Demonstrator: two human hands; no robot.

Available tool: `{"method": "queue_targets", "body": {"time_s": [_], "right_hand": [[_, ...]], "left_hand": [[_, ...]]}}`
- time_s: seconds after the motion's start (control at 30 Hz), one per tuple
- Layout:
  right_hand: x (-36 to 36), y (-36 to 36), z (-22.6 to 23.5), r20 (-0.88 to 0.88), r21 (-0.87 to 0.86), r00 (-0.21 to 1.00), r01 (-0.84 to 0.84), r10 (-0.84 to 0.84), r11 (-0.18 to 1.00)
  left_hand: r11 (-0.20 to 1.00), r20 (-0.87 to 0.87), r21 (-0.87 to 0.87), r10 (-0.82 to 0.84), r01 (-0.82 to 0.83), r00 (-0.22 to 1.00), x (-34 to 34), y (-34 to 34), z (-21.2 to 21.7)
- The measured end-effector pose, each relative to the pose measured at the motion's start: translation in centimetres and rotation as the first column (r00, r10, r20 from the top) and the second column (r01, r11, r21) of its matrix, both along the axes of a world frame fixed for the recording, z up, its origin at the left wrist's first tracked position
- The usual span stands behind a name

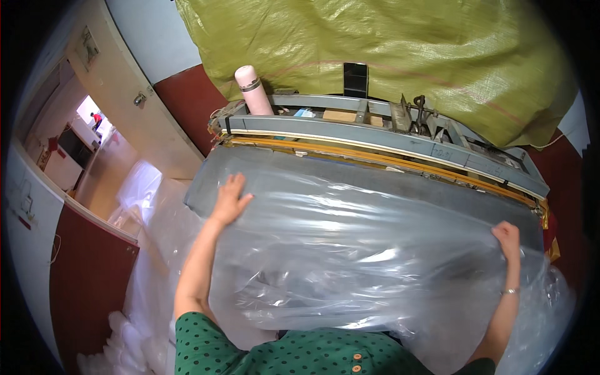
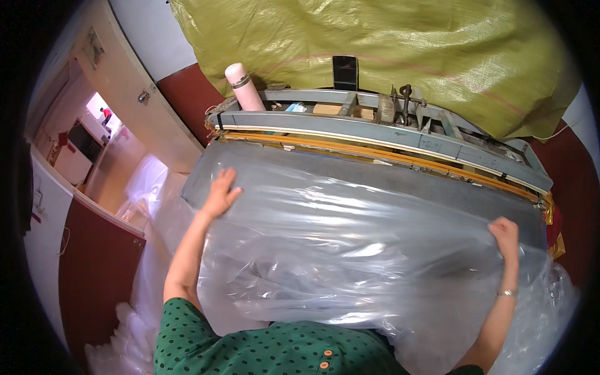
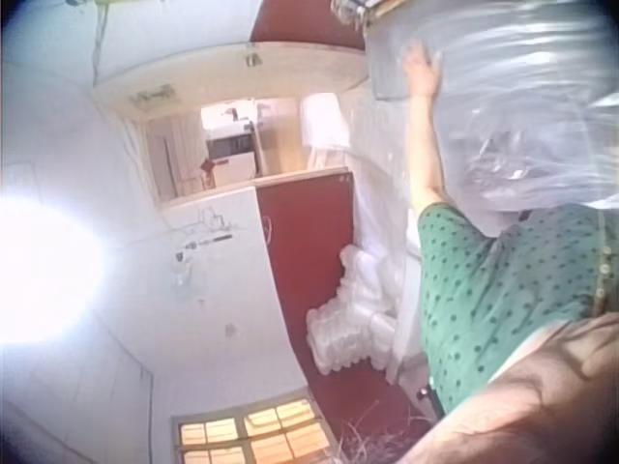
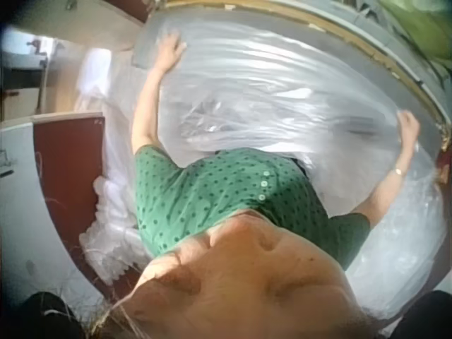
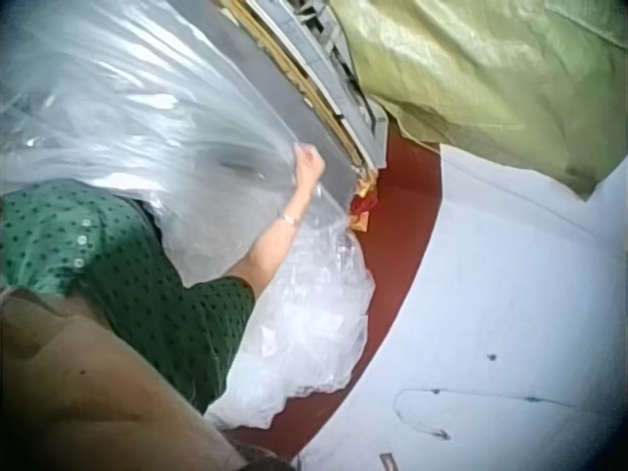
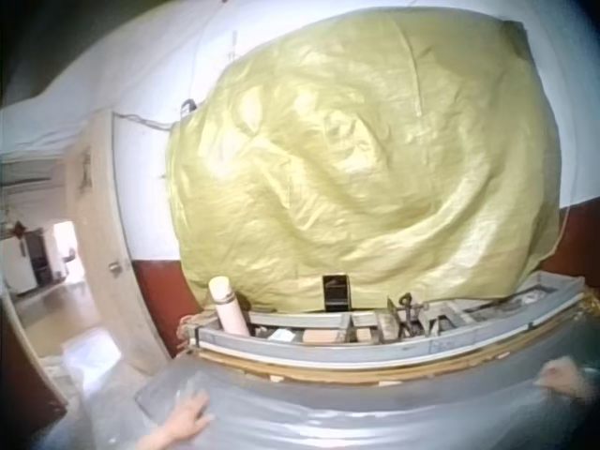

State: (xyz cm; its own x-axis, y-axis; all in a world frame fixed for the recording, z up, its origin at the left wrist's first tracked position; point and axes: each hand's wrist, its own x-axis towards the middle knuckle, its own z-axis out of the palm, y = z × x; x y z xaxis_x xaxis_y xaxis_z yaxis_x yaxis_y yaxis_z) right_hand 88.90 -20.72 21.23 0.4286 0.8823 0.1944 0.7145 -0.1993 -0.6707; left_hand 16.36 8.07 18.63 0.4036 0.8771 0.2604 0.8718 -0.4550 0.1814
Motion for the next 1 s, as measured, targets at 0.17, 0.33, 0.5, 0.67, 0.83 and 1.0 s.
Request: {"method": "queue_targets", "body": {"time_s": [0.17,0.33,0.5,0.67,0.83,1.0], "right_hand": [[12.3,-12.4,-3.8,0.087,0.071,0.958,0.268,-0.274,0.961],[14.6,-13.8,-5.0,0.099,0.131,0.943,0.303,-0.317,0.944],[14.6,-13.7,-5.3,0.054,0.140,0.956,0.279,-0.289,0.950],[14.6,-14.3,-5.1,0.052,0.121,0.942,0.324,-0.332,0.938],[15.0,-13.4,-5.7,-0.094,0.218,0.930,0.367,-0.355,0.904],[16.7,-12.6,-6.2,-0.216,0.254,0.891,0.445,-0.399,0.859]], "left_hand": [[0.970,-0.082,-0.173,-0.184,0.168,0.979,10.2,-9.6,2.3],[0.977,0.013,-0.151,-0.148,0.148,0.989,11.2,-9.3,1.7],[0.986,-0.024,-0.062,-0.156,0.154,0.987,11.4,-6.2,1.2],[0.987,0.168,0.011,-0.157,0.157,0.973,12.6,-2.6,1.9],[0.993,0.328,-0.059,0.112,-0.098,0.938,12.1,3.1,0.6],[0.978,0.327,0.107,0.133,-0.177,0.936,14.0,4.0,0.6]]}}
